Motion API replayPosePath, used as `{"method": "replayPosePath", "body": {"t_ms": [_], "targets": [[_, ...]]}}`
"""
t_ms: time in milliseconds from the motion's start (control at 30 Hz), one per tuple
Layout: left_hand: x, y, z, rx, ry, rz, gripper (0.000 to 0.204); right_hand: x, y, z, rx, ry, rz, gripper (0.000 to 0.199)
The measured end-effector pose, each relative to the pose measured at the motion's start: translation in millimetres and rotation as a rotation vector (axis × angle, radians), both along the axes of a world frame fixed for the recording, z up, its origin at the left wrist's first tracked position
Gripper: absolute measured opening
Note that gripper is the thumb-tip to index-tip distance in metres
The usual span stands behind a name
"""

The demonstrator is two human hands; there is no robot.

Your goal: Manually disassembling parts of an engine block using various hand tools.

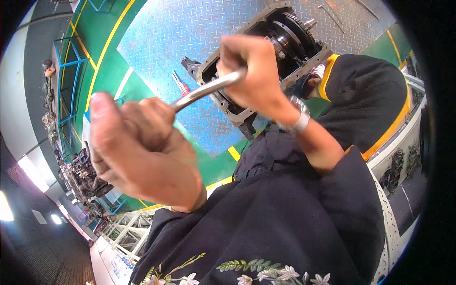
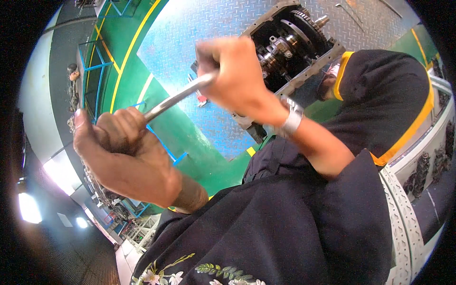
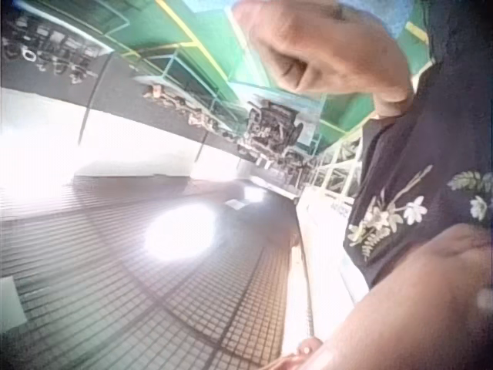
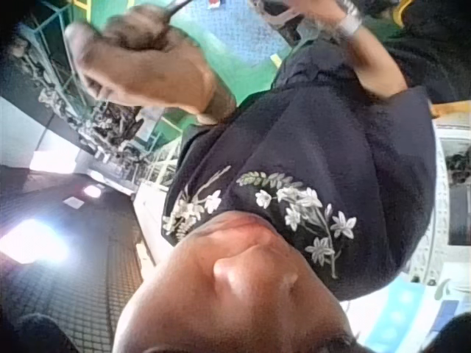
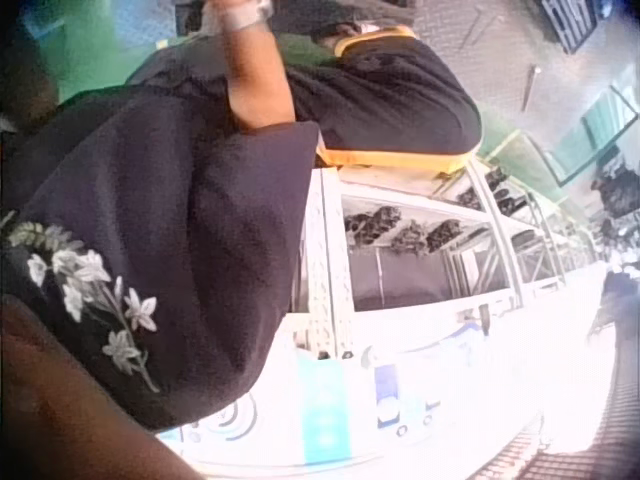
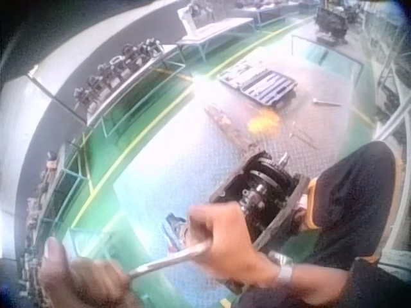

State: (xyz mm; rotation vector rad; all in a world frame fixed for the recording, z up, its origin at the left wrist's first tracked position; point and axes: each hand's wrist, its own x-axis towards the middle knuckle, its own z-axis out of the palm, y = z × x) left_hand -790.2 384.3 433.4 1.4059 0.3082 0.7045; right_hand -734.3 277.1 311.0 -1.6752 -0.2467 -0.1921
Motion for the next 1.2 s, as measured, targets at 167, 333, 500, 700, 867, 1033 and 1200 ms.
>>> {"method": "replayPosePath", "body": {"t_ms": [167,333,500,700,867,1033,1200], "targets": [[-5.2,-61.8,15.6,0.183,0.209,-0.109,0.028,50.4,49.7,-9.8,0.052,-0.123,0.277,0.012],[47.0,-20.1,6.1,0.232,-0.063,0.004,0.023,31.4,117.4,-18.7,-0.08,-0.08,0.582,0.03],[54.5,10.9,-5.7,0.087,-0.199,-0.412,0.028,-1.4,116.3,-14.0,0.181,-0.107,0.271,0.027],[112.2,-12.2,-3.1,0.123,0.028,-0.185,0.012,-6.3,120.1,-11.9,0.197,0.031,0.166,0.026],[109.4,51.0,-13.5,0.341,0.027,-0.256,0.026,-21.5,91.2,-2.2,0.038,0.162,0.498,0.015],[48.7,70.4,-10.8,0.036,-0.032,-0.37,0.027,-32.8,21.2,8.8,-0.08,0.17,0.638,0.01],[25.8,25.9,-5.2,0.024,-0.026,-0.234,0.032,-14.9,-7.3,10.0,-0.04,0.103,0.48,0.012]]}}
